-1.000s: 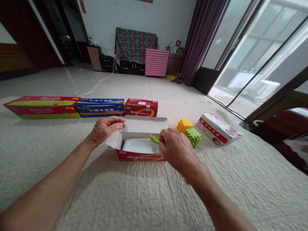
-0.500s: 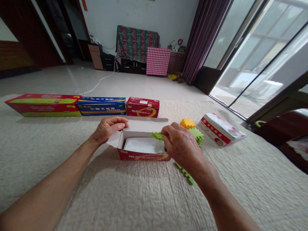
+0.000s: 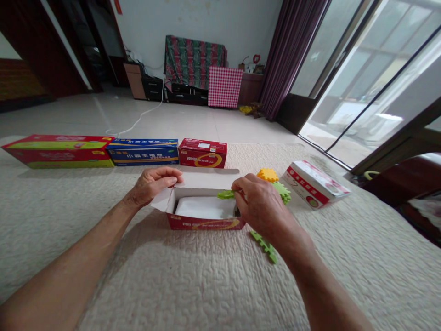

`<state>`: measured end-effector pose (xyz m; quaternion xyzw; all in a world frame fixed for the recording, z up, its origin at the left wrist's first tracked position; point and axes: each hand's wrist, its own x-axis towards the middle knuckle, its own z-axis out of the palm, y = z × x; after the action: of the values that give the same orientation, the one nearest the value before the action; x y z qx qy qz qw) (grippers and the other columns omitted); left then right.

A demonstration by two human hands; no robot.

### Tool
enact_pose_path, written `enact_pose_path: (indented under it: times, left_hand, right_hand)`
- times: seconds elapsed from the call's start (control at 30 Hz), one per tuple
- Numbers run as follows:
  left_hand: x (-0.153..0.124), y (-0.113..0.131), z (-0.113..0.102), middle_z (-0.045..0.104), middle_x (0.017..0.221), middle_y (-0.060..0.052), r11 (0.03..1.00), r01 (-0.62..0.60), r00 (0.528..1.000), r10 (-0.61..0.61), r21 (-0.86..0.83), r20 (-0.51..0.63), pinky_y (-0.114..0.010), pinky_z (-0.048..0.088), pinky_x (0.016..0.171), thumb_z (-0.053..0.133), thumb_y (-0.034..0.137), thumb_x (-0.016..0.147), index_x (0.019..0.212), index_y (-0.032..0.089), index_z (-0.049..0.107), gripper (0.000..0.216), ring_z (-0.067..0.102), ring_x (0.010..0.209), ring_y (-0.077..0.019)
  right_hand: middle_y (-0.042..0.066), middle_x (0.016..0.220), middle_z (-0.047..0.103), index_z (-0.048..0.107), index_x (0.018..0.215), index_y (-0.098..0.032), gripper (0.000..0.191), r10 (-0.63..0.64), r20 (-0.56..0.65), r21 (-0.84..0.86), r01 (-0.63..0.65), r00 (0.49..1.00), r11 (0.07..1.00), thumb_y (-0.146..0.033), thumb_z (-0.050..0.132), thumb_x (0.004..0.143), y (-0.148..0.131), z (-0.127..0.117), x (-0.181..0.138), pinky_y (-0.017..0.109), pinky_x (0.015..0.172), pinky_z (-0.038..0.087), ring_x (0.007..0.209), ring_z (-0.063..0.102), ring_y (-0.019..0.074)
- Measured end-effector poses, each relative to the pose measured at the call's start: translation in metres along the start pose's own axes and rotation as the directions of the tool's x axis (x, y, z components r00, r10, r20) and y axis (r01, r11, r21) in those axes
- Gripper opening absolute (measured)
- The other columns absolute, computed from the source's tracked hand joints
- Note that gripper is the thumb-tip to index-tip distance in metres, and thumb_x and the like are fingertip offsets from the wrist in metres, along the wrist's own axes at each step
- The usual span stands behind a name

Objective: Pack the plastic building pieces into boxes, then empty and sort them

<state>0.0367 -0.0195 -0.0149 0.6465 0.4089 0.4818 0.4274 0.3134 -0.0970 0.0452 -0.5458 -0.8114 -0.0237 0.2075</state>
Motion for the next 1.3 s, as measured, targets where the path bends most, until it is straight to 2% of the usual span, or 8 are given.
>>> enact_pose_path:
  times: [0.33, 0.6, 0.77, 0.87, 1.0, 1.1, 1.3]
  left_hand:
    - [0.0, -0.003, -0.001, 0.076, 0.085, -0.007, 1.0, 0.012, 1.0, -0.013, 0.022, 0.011, -0.03, 0.054, 0.076, 0.07, 0.032, 0.072, 0.091, 0.016, 0.074, 0.025, 0.069, 0.08, -0.0188]
    - [0.0, -0.005, -0.001, 0.076, 0.086, -0.006, 0.999, 0.028, 0.999, -0.029, 0.02, 0.014, -0.029, 0.054, 0.072, 0.07, 0.032, 0.072, 0.09, 0.017, 0.074, 0.025, 0.069, 0.079, -0.0186]
    - [0.0, -0.005, -0.001, 0.076, 0.087, -0.007, 0.999, 0.023, 1.0, -0.023, 0.037, 0.013, -0.03, 0.054, 0.071, 0.07, 0.033, 0.072, 0.091, 0.017, 0.074, 0.026, 0.069, 0.079, -0.0193]
    - [0.0, -0.004, -0.002, 0.077, 0.087, -0.007, 0.998, 0.018, 1.0, -0.019, 0.057, 0.019, -0.029, 0.054, 0.071, 0.069, 0.033, 0.072, 0.091, 0.016, 0.074, 0.026, 0.069, 0.078, -0.019]
    - [0.0, -0.003, -0.002, 0.077, 0.087, -0.007, 0.998, 0.004, 1.0, -0.005, 0.066, 0.023, -0.029, 0.054, 0.074, 0.069, 0.032, 0.073, 0.091, 0.016, 0.074, 0.025, 0.069, 0.079, -0.0186]
    - [0.0, -0.002, -0.002, 0.076, 0.086, -0.006, 0.997, -0.003, 1.0, 0.002, 0.073, 0.02, -0.03, 0.054, 0.075, 0.069, 0.032, 0.072, 0.09, 0.017, 0.074, 0.023, 0.069, 0.079, -0.0186]
    - [-0.001, 0.001, -0.001, 0.076, 0.087, -0.005, 0.996, -0.003, 1.0, 0.001, 0.091, 0.019, -0.029, 0.054, 0.074, 0.068, 0.031, 0.073, 0.089, 0.018, 0.074, 0.022, 0.069, 0.079, -0.0185]
  right_hand:
    - [0.005, 0.079, 0.062, 0.066, 0.081, -0.016, 0.016, 0.018, 0.028, -0.044, -0.016, 0.999, 0.999, -0.013, 0.051, 0.085, 0.001, 0.019, 0.001, 0.027, 0.063, 0.038, 0.068, 0.054, 0.0134]
    - [0.006, 0.073, 0.063, 0.064, 0.07, -0.016, 0.022, 0.046, 0.158, -0.118, -0.027, 0.986, 0.993, -0.011, 0.049, 0.085, -0.003, 0.024, 0.01, 0.026, 0.057, 0.034, 0.064, 0.053, 0.0124]
    - [0.006, 0.07, 0.064, 0.065, 0.067, -0.017, 0.022, 0.047, 0.216, -0.098, -0.026, 0.975, 0.995, -0.008, 0.051, 0.082, -0.002, 0.023, 0.012, 0.026, 0.058, 0.035, 0.064, 0.055, 0.0131]
    - [0.005, 0.072, 0.065, 0.066, 0.07, -0.017, 0.021, 0.051, 0.192, -0.081, -0.036, 0.98, 0.996, -0.008, 0.051, 0.082, 0.002, 0.015, 0.011, 0.026, 0.058, 0.036, 0.064, 0.056, 0.0129]
    - [0.003, 0.074, 0.066, 0.069, 0.078, -0.019, 0.018, 0.012, 0.072, -0.034, -0.009, 0.997, 0.999, -0.014, 0.053, 0.082, 0.008, -0.005, 0.006, 0.027, 0.061, 0.038, 0.065, 0.057, 0.0135]
    - [0.003, 0.074, 0.067, 0.07, 0.078, -0.02, 0.018, -0.01, 0.059, -0.013, 0.011, 0.998, 1.0, -0.013, 0.053, 0.079, 0.009, -0.013, 0.003, 0.028, 0.062, 0.039, 0.064, 0.057, 0.0135]
    - [0.002, 0.07, 0.063, 0.064, 0.068, -0.018, 0.018, 0.012, 0.133, -0.08, -0.001, 0.991, 0.997, -0.008, 0.053, 0.077, 0.008, 0.009, 0.006, 0.025, 0.057, 0.034, 0.059, 0.051, 0.0104]
